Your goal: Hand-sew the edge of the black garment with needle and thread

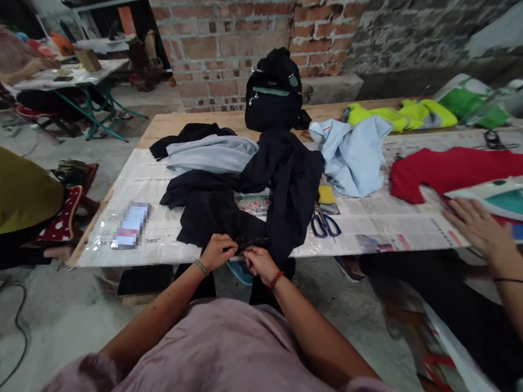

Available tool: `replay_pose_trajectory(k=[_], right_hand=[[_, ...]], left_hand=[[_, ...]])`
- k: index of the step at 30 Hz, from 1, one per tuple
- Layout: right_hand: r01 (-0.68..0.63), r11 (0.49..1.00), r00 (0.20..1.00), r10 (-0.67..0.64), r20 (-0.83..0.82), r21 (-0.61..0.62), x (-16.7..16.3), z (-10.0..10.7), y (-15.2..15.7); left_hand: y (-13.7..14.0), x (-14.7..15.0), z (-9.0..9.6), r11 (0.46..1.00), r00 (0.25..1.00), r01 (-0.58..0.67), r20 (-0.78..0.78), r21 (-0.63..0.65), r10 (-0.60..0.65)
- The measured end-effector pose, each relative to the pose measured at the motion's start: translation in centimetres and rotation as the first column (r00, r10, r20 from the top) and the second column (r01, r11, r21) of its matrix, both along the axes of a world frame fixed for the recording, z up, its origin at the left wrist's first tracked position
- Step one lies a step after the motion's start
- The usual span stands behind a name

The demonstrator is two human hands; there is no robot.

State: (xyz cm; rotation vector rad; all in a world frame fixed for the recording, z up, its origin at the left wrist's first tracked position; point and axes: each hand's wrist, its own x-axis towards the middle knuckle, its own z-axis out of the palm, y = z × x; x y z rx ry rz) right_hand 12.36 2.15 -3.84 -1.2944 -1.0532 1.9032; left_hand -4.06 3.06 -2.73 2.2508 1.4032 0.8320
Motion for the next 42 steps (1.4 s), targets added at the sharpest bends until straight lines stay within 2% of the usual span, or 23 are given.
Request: replay_pose_trajectory(k=[9,14,21,28,31,34,38,42], right_hand=[[-0.045,0.999,0.991,0.042,0.131,0.019,-0.5,1.2,0.2],[-0.028,0.999,0.980,0.019,0.196,0.045,-0.9,1.2,0.2],[0.031,0.999,0.993,-0.030,0.110,-0.007,-1.3,1.0,0.0],[0.077,0.997,0.994,-0.075,0.080,-0.023,-1.4,1.5,-0.2],[0.008,1.000,0.993,-0.008,0.118,0.006,-1.1,1.8,-0.2],[-0.145,0.988,0.964,0.131,0.231,0.044,-0.6,2.0,0.1],[-0.303,0.950,0.897,0.258,0.358,0.074,-0.1,2.1,0.7],[-0.359,0.930,0.867,0.298,0.399,0.084,0.0,2.2,1.0]], left_hand=[[-0.2,0.3,0.0,0.999,0.996,0.006,-0.086,0.053,-0.001],[-0.3,0.4,0.0,0.999,0.993,-0.023,-0.116,0.046,0.029],[-0.2,0.9,-0.6,0.987,0.984,-0.149,-0.090,0.053,0.154],[0.0,1.2,-0.6,0.977,0.975,-0.210,-0.067,0.039,0.212],[0.0,0.9,-0.4,0.987,0.986,-0.162,-0.026,0.025,0.162],[-0.1,0.6,-0.2,0.997,0.997,-0.079,0.013,0.021,0.079],[-0.2,0.5,-0.1,0.996,0.996,-0.084,0.013,0.021,0.083],[-0.3,0.5,-0.2,0.996,0.997,-0.080,0.003,0.028,0.080]])
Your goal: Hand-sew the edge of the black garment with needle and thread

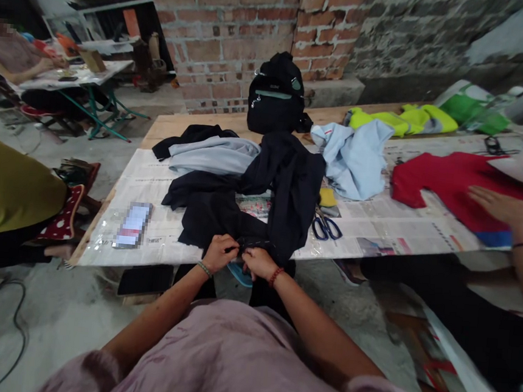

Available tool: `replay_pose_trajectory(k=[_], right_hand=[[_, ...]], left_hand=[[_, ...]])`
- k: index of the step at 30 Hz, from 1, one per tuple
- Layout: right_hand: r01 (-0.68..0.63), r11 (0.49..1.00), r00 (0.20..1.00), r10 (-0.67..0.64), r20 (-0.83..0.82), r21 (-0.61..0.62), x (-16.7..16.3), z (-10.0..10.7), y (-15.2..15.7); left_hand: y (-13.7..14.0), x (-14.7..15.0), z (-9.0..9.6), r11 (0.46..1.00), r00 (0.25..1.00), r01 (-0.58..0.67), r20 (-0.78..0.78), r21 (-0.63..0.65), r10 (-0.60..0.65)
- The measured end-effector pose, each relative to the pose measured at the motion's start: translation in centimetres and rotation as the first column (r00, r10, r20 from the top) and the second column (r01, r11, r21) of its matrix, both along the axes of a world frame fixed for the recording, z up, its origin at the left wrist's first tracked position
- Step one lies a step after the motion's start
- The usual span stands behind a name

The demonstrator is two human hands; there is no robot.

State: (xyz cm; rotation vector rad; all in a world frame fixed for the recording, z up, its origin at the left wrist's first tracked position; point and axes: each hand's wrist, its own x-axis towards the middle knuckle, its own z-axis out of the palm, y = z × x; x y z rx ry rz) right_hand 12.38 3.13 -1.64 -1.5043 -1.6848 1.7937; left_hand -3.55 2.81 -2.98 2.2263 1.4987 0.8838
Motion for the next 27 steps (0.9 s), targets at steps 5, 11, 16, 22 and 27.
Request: replay_pose_trajectory(k=[5,11,16,22,27], right_hand=[[0.002,0.987,0.999,-0.007,-0.033,-0.163,0.5,0.5,0.0],[0.088,0.987,0.990,-0.102,-0.098,-0.138,0.4,0.8,0.0],[0.251,0.963,0.960,-0.260,-0.106,-0.095,-0.6,0.5,0.1],[0.312,0.936,0.926,-0.338,-0.171,-0.161,-0.9,0.1,-0.3],[0.320,0.928,0.911,-0.356,-0.207,-0.192,-1.2,0.3,-0.1]], left_hand=[[0.1,0.0,-0.1,1.000,0.999,0.004,-0.034,0.000,-0.004],[0.0,0.1,0.1,1.000,0.999,0.026,-0.040,-0.014,-0.026],[-0.1,0.1,0.3,0.999,0.997,0.035,-0.073,0.000,-0.035],[-0.1,0.2,0.3,1.000,0.997,0.009,-0.081,-0.013,-0.010],[0.0,0.2,0.3,0.999,0.999,-0.034,-0.019,-0.028,0.033]])
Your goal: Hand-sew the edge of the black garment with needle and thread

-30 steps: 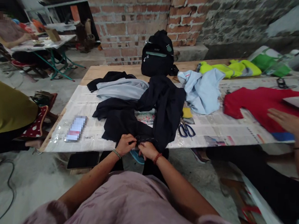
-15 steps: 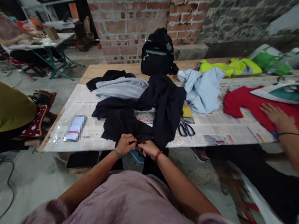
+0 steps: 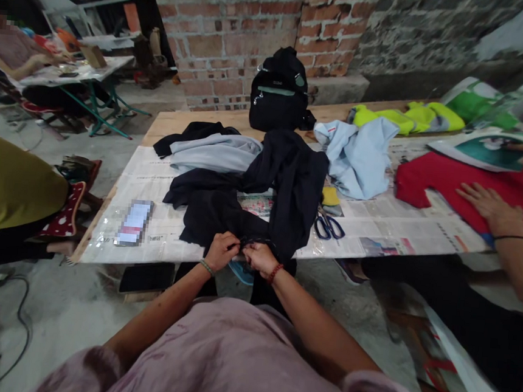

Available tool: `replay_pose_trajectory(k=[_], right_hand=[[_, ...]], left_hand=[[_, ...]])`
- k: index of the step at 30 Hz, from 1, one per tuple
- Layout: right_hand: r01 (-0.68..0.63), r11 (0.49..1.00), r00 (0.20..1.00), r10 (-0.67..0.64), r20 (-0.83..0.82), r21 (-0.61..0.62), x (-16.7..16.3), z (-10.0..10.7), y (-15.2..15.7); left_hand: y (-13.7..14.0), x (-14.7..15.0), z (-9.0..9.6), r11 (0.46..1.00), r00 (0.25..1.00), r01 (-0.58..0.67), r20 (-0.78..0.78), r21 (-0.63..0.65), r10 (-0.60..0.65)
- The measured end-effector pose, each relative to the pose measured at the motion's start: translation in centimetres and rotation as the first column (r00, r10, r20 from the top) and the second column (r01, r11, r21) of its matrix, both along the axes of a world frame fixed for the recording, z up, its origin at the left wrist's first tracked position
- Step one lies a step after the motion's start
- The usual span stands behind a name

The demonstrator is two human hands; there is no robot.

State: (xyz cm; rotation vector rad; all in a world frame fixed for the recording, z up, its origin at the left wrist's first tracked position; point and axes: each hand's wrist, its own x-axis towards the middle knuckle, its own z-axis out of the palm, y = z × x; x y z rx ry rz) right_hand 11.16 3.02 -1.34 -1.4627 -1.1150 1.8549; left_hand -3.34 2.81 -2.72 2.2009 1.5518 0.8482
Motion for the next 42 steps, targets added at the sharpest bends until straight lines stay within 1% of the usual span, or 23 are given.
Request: replay_pose_trajectory(k=[4,6,8,12,15,21,26,31,35,39,40,42], right_hand=[[-0.008,1.000,1.000,0.008,-0.007,0.018,0.08,0.34,0.39],[-0.023,0.999,1.000,0.023,0.003,0.026,0.16,0.40,0.47],[-0.011,1.000,0.999,0.010,0.038,0.028,0.13,0.33,0.43],[0.082,0.996,0.987,-0.087,0.132,0.042,-0.35,-0.04,0.13],[0.094,0.995,0.985,-0.100,0.140,0.045,-0.66,-0.23,-0.08],[0.104,0.994,0.987,-0.109,0.118,0.046,-0.62,-0.23,-0.12],[0.118,0.992,0.987,-0.121,0.108,0.035,-0.82,-0.30,-0.08],[0.108,0.994,0.991,-0.110,0.074,0.020,-0.58,-0.14,-0.32],[0.132,0.991,0.988,-0.133,0.072,0.024,-0.62,0.04,-0.31],[0.114,0.993,0.991,-0.115,0.066,0.020,-0.62,-0.19,-0.34],[0.113,0.993,0.991,-0.114,0.069,0.022,-0.62,-0.28,-0.34],[0.121,0.992,0.989,-0.123,0.085,0.027,-0.61,-0.44,-0.32]], left_hand=[[0.33,-0.15,-0.11,0.999,0.995,-0.031,0.092,-0.015,0.033],[0.40,-0.18,-0.23,0.999,0.993,-0.040,0.111,-0.022,0.043],[0.34,-0.16,-0.37,1.000,0.996,-0.028,0.087,-0.008,0.029],[0.05,-0.09,-0.55,0.998,0.997,0.062,-0.036,0.022,-0.061],[0.00,-0.05,-0.56,0.998,0.995,0.069,-0.072,0.014,-0.067],[0.10,0.14,-0.73,0.998,0.998,-0.058,-0.039,0.023,0.059],[0.00,0.07,-0.83,0.999,0.997,-0.003,-0.078,0.048,0.006],[0.04,0.05,-0.69,0.999,0.999,-0.042,0.001,0.020,0.042],[0.07,0.04,-0.80,0.999,0.999,0.018,-0.046,0.029,-0.017],[0.06,0.05,-0.80,0.998,0.999,-0.053,0.009,0.027,0.053],[0.04,0.06,-0.77,0.998,0.999,-0.052,0.005,0.033,0.052],[-0.02,0.06,-0.72,0.999,0.999,0.000,-0.039,0.049,0.002]])
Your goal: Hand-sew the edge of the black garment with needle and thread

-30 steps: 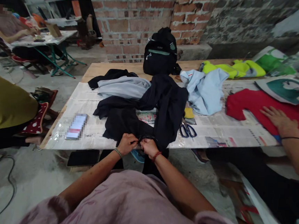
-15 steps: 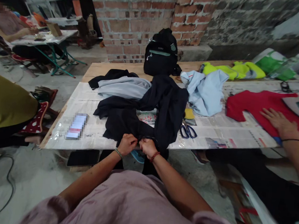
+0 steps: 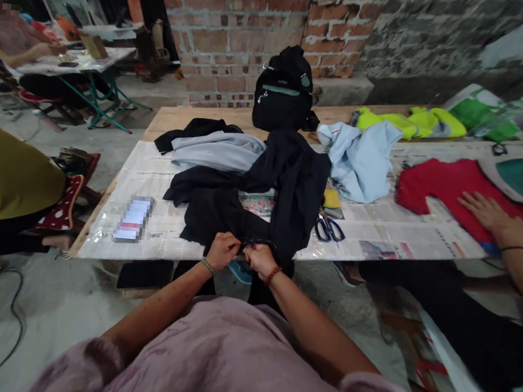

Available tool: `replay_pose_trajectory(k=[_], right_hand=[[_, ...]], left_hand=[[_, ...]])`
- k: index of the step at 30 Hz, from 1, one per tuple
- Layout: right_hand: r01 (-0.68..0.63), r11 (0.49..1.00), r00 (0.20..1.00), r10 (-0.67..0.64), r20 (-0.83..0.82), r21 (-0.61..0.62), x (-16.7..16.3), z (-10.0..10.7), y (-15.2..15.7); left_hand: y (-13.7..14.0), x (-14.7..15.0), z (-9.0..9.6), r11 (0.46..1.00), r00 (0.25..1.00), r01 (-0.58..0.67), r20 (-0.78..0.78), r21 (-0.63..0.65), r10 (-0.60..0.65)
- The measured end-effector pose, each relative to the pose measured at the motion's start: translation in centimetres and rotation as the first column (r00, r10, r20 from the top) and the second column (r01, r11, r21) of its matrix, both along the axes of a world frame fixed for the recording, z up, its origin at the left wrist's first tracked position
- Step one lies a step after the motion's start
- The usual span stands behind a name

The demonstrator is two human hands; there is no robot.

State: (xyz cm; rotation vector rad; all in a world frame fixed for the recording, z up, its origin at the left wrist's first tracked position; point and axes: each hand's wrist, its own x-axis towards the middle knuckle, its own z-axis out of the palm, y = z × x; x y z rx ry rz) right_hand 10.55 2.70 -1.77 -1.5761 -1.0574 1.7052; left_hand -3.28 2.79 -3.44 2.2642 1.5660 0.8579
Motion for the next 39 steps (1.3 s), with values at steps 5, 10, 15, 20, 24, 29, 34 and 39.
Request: replay_pose_trajectory(k=[5,10,15,20,24,29,34,39], right_hand=[[-0.005,1.000,1.000,0.005,-0.008,-0.009,0.5,-0.3,-0.3],[0.007,1.000,1.000,-0.007,-0.003,-0.006,0.5,-0.6,-0.4],[0.005,1.000,1.000,-0.005,-0.009,-0.001,0.4,-0.4,-0.4],[0.017,1.000,1.000,-0.017,0.013,-0.003,0.4,-0.2,-0.4],[0.011,1.000,1.000,-0.011,0.017,-0.012,0.6,-0.2,-0.6],[-0.021,1.000,0.996,0.019,-0.083,-0.024,1.5,0.4,-1.2],[-0.043,0.998,0.997,0.040,-0.060,-0.050,2.1,1.1,-1.3],[-0.090,0.996,0.996,0.090,-0.025,-0.001,2.4,1.8,-1.2]], left_hand=[[-0.1,0.1,-0.1,1.000,1.000,0.009,-0.004,-0.009,-0.009],[-0.1,0.1,-0.3,1.000,0.999,0.017,-0.029,-0.011,-0.017],[0.0,0.1,-0.1,0.999,1.000,-0.016,0.021,-0.035,0.017],[-0.1,0.1,-0.2,1.000,1.000,0.020,-0.012,0.002,-0.020],[-0.2,0.2,-0.3,1.000,1.000,0.025,-0.015,0.006,-0.024],[0.1,0.3,0.1,0.991,0.986,-0.131,0.098,-0.042,0.134],[0.2,0.1,0.3,0.998,0.991,-0.065,0.113,-0.024,0.067],[-1.0,0.0,0.7,0.999,1.000,0.010,0.014,0.045,-0.010]])
